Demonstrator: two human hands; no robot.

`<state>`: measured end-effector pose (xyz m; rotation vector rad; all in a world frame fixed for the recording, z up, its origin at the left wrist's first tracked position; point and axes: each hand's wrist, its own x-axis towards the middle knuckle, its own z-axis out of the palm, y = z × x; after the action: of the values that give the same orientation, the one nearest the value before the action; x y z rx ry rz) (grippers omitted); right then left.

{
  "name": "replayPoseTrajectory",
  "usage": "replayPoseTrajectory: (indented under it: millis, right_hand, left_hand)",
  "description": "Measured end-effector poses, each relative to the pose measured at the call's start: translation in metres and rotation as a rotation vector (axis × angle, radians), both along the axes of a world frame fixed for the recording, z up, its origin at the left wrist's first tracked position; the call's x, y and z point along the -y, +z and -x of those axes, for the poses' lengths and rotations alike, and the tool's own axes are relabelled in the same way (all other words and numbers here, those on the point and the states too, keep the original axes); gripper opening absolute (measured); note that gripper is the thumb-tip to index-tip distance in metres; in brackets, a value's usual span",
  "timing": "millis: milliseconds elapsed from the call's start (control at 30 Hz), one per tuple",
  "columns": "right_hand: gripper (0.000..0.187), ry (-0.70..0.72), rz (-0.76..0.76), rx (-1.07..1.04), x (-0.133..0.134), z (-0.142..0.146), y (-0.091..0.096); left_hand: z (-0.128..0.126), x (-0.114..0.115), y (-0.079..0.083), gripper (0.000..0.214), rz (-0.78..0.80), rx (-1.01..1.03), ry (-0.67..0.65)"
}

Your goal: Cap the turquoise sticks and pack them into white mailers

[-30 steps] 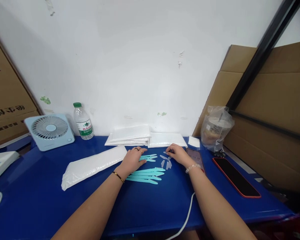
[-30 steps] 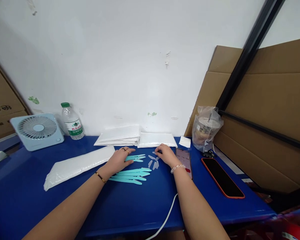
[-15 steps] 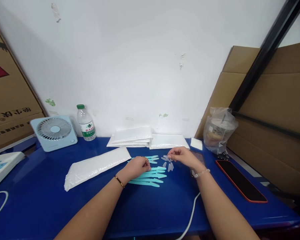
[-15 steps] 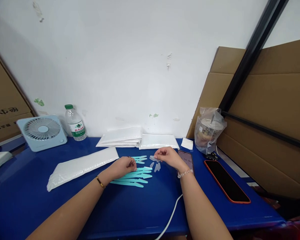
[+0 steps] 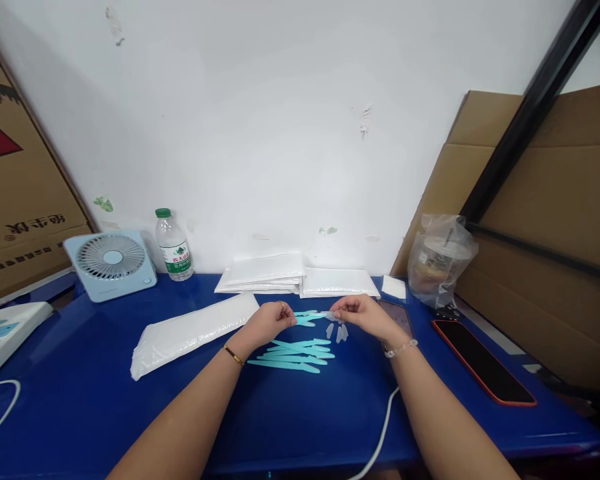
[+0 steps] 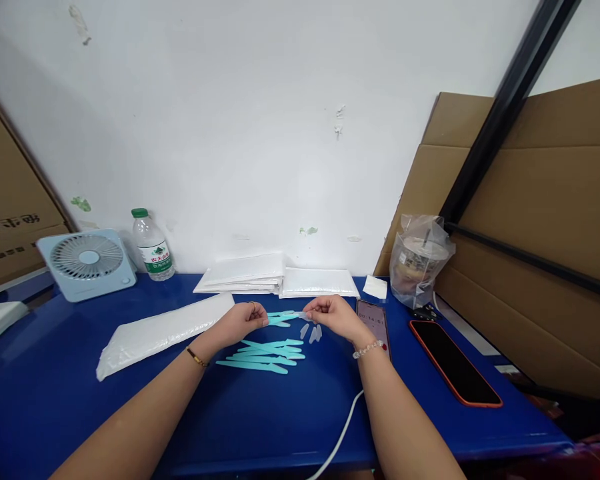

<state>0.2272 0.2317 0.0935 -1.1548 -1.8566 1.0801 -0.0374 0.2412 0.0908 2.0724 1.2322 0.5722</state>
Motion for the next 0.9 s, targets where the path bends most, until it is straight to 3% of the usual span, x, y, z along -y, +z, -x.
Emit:
replayPoseTrajectory:
  millis: [167, 300, 400, 500, 667, 767, 900]
  right_hand:
    - [0.035, -0.009, 0.002, 0.02, -0.001, 0.016, -0.01]
    - [0.025, -0.048, -0.188, 0.21, -0.001, 0.011, -0.012]
    - [0.014, 0.05, -0.263, 0.367, 0.0, 0.006, -0.01]
    - [0.008, 0.123, -0.302, 0.479, 0.0, 0.008, -0.009]
    - [0.008, 0.059, -0.421, 0.583, -0.003, 0.017, -0.013]
    - [0.006, 0.016, -0.377, 0.489, -0.002, 0.013, -0.012]
    - [0.006, -0.037, -0.263, 0.304, 0.001, 0.002, -0.005]
  left_hand:
    - [-0.003, -0.001, -0.002, 0.029, -0.065, -0.066, -0.01]
    - [0.0, -0.003, 0.0, 0.022, -0.196, -0.139, 0.069]
    - [0.0, 0.0, 0.002, 0.021, -0.266, -0.165, 0.053]
    - [-0.007, 0.007, -0.001, 0.023, -0.216, -0.208, -0.081]
    - [-0.021, 0.018, -0.005, 0.019, -0.073, -0.263, -0.16]
    - [-0.024, 0.021, -0.004, 0.018, 0.02, -0.267, -0.167]
    - [-0.023, 0.021, -0.003, 0.019, 0.028, -0.253, -0.143]
